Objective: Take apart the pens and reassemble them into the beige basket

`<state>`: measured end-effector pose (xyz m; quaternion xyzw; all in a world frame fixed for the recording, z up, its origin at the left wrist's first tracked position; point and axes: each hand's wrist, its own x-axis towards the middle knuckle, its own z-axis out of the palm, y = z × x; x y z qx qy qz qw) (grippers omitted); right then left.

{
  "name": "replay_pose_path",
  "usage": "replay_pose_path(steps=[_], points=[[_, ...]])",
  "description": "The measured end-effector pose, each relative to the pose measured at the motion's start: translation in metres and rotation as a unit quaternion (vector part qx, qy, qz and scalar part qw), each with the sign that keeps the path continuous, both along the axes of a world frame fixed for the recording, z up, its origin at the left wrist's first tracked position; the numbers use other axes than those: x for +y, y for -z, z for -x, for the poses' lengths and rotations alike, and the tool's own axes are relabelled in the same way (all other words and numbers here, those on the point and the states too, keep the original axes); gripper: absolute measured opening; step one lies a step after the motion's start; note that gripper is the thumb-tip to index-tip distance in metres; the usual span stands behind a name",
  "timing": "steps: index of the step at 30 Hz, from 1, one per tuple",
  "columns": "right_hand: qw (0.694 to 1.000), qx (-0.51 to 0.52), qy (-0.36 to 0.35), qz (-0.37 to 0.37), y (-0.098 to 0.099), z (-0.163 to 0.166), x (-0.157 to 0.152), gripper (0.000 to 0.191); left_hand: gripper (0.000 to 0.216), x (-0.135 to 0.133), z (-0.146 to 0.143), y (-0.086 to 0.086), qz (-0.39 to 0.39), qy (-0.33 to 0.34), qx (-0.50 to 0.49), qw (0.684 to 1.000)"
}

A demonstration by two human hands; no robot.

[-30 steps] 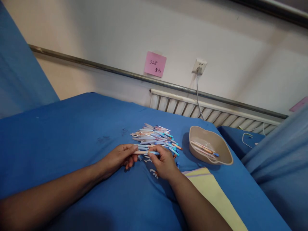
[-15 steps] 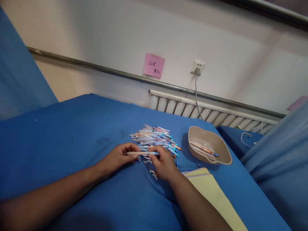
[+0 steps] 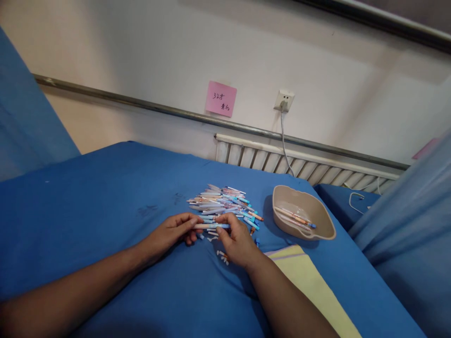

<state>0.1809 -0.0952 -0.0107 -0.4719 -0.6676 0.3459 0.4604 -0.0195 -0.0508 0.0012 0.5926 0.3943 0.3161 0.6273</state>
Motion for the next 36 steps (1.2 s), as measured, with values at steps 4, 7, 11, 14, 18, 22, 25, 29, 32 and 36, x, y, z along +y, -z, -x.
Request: replay_pose_path(steps=[4,7,11,14,18,22,25,29,32,36], points=[[0.995,0.082,0.004,0.059,0.003,-0.001,0.005,0.021,0.038,-0.001,0.002,-0.003,0.055,0.02,-0.026,0.998],[0.985,0.146,0.002,0.094,0.002,-0.003,0.009,0.027,0.041,-0.002,0.005,-0.005,0.103,0.052,-0.051,0.992],[0.977,0.175,-0.005,0.119,-0.001,-0.007,0.011,0.032,0.046,-0.004,0.007,-0.005,0.142,0.089,-0.075,0.983],[0.976,0.176,-0.015,0.126,-0.003,-0.007,0.01,0.034,0.046,-0.004,0.007,-0.005,0.142,0.097,-0.064,0.983],[0.977,0.164,-0.024,0.133,-0.002,-0.003,0.01,0.035,0.041,-0.005,0.006,-0.009,0.112,0.123,-0.008,0.986],[0.978,0.158,-0.033,0.133,-0.002,0.002,0.012,0.036,0.033,-0.005,0.004,-0.012,0.06,0.121,0.043,0.99],[0.975,0.182,-0.057,0.115,-0.003,0.0,0.015,0.041,0.032,-0.001,0.003,-0.01,0.062,0.122,0.049,0.989],[0.962,0.242,-0.064,0.11,-0.003,-0.005,0.023,0.053,0.031,0.002,-0.001,-0.009,0.062,0.092,0.04,0.993],[0.956,0.269,-0.043,0.113,0.0,-0.007,0.033,0.057,0.025,0.002,-0.008,-0.018,0.036,0.055,0.032,0.997],[0.969,0.236,-0.019,0.074,0.009,-0.007,0.043,0.052,0.024,0.002,-0.038,-0.046,-0.028,0.07,0.042,0.996]])
